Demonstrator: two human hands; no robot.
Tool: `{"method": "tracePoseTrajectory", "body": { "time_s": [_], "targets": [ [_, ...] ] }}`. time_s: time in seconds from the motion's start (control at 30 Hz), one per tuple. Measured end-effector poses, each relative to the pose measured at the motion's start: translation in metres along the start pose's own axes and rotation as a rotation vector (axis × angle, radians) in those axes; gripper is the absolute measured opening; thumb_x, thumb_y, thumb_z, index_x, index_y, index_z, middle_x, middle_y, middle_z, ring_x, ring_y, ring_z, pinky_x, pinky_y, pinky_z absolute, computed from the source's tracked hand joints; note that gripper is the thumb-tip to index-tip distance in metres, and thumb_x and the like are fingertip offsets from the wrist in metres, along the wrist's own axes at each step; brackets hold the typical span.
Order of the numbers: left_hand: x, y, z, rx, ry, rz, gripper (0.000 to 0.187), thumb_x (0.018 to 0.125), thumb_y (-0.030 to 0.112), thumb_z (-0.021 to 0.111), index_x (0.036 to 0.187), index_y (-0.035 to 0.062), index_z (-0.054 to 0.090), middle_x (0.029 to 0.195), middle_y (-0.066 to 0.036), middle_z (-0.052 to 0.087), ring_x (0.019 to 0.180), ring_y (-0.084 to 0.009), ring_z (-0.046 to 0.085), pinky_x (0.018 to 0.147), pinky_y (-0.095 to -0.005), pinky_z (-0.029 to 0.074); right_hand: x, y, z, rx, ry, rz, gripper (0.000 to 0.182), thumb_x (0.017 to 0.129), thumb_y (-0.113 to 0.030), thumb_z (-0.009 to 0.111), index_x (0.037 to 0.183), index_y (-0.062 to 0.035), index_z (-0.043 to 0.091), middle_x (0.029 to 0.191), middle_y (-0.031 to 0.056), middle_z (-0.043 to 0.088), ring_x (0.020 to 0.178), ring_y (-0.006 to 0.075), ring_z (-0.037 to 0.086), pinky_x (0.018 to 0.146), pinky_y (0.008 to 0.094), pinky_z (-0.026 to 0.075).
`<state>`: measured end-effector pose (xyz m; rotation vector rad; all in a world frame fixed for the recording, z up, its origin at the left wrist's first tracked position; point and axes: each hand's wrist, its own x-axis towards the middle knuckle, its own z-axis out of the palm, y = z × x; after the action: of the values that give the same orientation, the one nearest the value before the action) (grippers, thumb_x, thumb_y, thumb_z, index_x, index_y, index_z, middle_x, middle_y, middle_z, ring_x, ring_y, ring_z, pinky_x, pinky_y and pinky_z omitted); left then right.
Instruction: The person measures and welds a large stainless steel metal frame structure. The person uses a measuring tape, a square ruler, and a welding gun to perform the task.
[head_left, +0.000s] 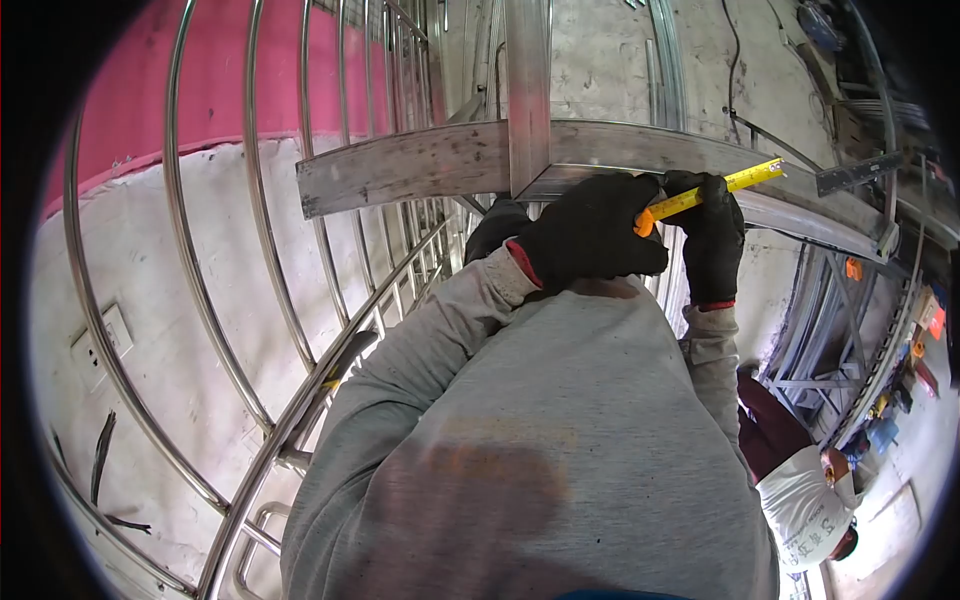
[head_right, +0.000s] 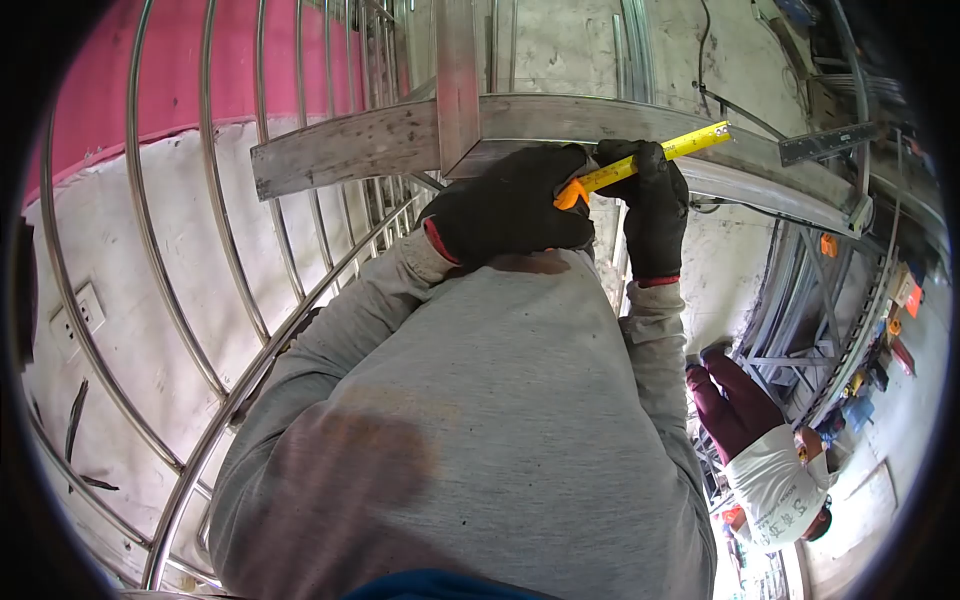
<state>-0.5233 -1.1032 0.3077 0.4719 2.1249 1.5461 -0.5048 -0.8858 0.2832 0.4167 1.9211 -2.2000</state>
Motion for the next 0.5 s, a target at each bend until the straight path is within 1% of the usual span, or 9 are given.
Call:
{"method": "tracePoseTrajectory", "body": {
  "time_s": [0.07, 0.13, 0.17, 0.23, 0.27, 0.33, 0.37, 0.43, 0.5],
  "targets": [
    [0.0, 0.01, -0.008, -0.058, -0.059, -0.078, 0.057, 0.074, 0.037, 0.079, 0.112, -0.0055, 0.068, 0.094, -0.022, 0.07, 0.088, -0.038, 0.07, 0.081, -0.0467, 0.055, 0.001, 0.001, -0.001, 0.021, 0.027, 0.025, 0.055, 0.111, -0.048, 0.054, 0.118, 0.0039, 0.071, 0.114, 0.0165, 0.076, 0.1, 0.0285, 0.076, 0.087, 0.0408, 0.064],
    [0.0, 0.016, -0.013, -0.156, -0.157, -0.25, 0.061, 0.077, 0.039, 0.08, 0.115, -0.0065, 0.066, 0.093, -0.022, 0.07, 0.091, -0.0355, 0.072, 0.081, -0.0459, 0.055, 0.002, -0.001, 0.001, 0.046, 0.06, 0.049, 0.055, 0.111, -0.048, 0.055, 0.12, 0.004, 0.071, 0.114, 0.0173, 0.076, 0.101, 0.0296, 0.076, 0.086, 0.0413, 0.065],
    [-0.002, 0.017, -0.013, -0.153, -0.163, -0.246, 0.061, 0.077, 0.039, 0.08, 0.115, -0.0065, 0.066, 0.093, -0.022, 0.07, 0.091, -0.0355, 0.072, 0.081, -0.0459, 0.055, 0.002, -0.003, 0.003, 0.077, 0.06, 0.056, 0.055, 0.11, -0.048, 0.056, 0.12, 0.004, 0.07, 0.115, 0.018, 0.076, 0.102, 0.0301, 0.076, 0.086, 0.0419, 0.065],
    [-0.01, 0.018, -0.014, -0.078, -0.171, -0.339, 0.068, 0.079, 0.042, 0.079, 0.124, -0.0073, 0.063, 0.103, -0.024, 0.071, 0.099, -0.0355, 0.073, 0.086, -0.0444, 0.056, 0.003, -0.003, 0.003, 0.109, 0.064, 0.062, 0.055, 0.11, -0.048, 0.056, 0.121, 0.0041, 0.069, 0.115, 0.0187, 0.075, 0.102, 0.0306, 0.076, 0.086, 0.0424, 0.065],
    [-0.016, 0.013, -0.014, -0.075, -0.174, -0.337, 0.068, 0.079, 0.042, 0.079, 0.124, -0.0073, 0.063, 0.103, -0.024, 0.071, 0.099, -0.0355, 0.073, 0.086, -0.0444, 0.056, 0.004, -0.001, 0.001, 0.103, 0.069, 0.074, 0.057, 0.11, -0.05, 0.056, 0.121, 0.0044, 0.068, 0.117, 0.0193, 0.075, 0.104, 0.031, 0.076, 0.086, 0.0425, 0.065],
    [-0.034, -0.003, -0.016, 0.095, 0.016, -0.145, 0.071, 0.086, 0.04, 0.076, 0.14, -0.003, 0.06, 0.108, -0.021, 0.073, 0.09, -0.0301, 0.073, 0.084, -0.0381, 0.057, 0.006, 0.0, 0.001, 0.101, 0.08, 0.089, 0.059, 0.11, -0.052, 0.056, 0.12, 0.0047, 0.067, 0.118, 0.0199, 0.074, 0.105, 0.0315, 0.076, 0.086, 0.0425, 0.066],
    [-0.043, -0.009, -0.025, 0.095, 0.008, -0.146, 0.071, 0.086, 0.04, 0.076, 0.14, -0.003, 0.06, 0.108, -0.021, 0.073, 0.09, -0.0301, 0.073, 0.084, -0.0381, 0.057, 0.006, -0.002, 0.002, 0.077, 0.084, 0.093, 0.061, 0.109, -0.054, 0.055, 0.121, 0.0048, 0.066, 0.12, 0.0204, 0.074, 0.107, 0.0323, 0.076, 0.086, 0.0424, 0.066],
    [-0.064, -0.019, -0.052, 0.258, -0.072, -0.155, 0.079, 0.084, 0.046, 0.078, 0.139, -0.006, 0.058, 0.125, -0.027, 0.069, 0.112, -0.0388, 0.071, 0.096, -0.0448, 0.056, 0.006, -0.004, 0.002, 0.057, 0.092, 0.1, 0.064, 0.109, -0.057, 0.055, 0.121, 0.0048, 0.066, 0.121, 0.0209, 0.073, 0.109, 0.0331, 0.075, 0.087, 0.0423, 0.066],
    [-0.09, -0.024, -0.081, 0.258, -0.184, -0.216, 0.069, 0.09, 0.046, 0.075, 0.136, -0.0041, 0.062, 0.12, -0.024, 0.071, 0.106, -0.0379, 0.072, 0.092, -0.0454, 0.056, 0.007, -0.004, 0.0, 0.061, 0.094, 0.138, 0.067, 0.108, -0.059, 0.054, 0.123, 0.0053, 0.065, 0.125, 0.0219, 0.071, 0.11, 0.0346, 0.075, 0.09, 0.0437, 0.066]
  ]
}}
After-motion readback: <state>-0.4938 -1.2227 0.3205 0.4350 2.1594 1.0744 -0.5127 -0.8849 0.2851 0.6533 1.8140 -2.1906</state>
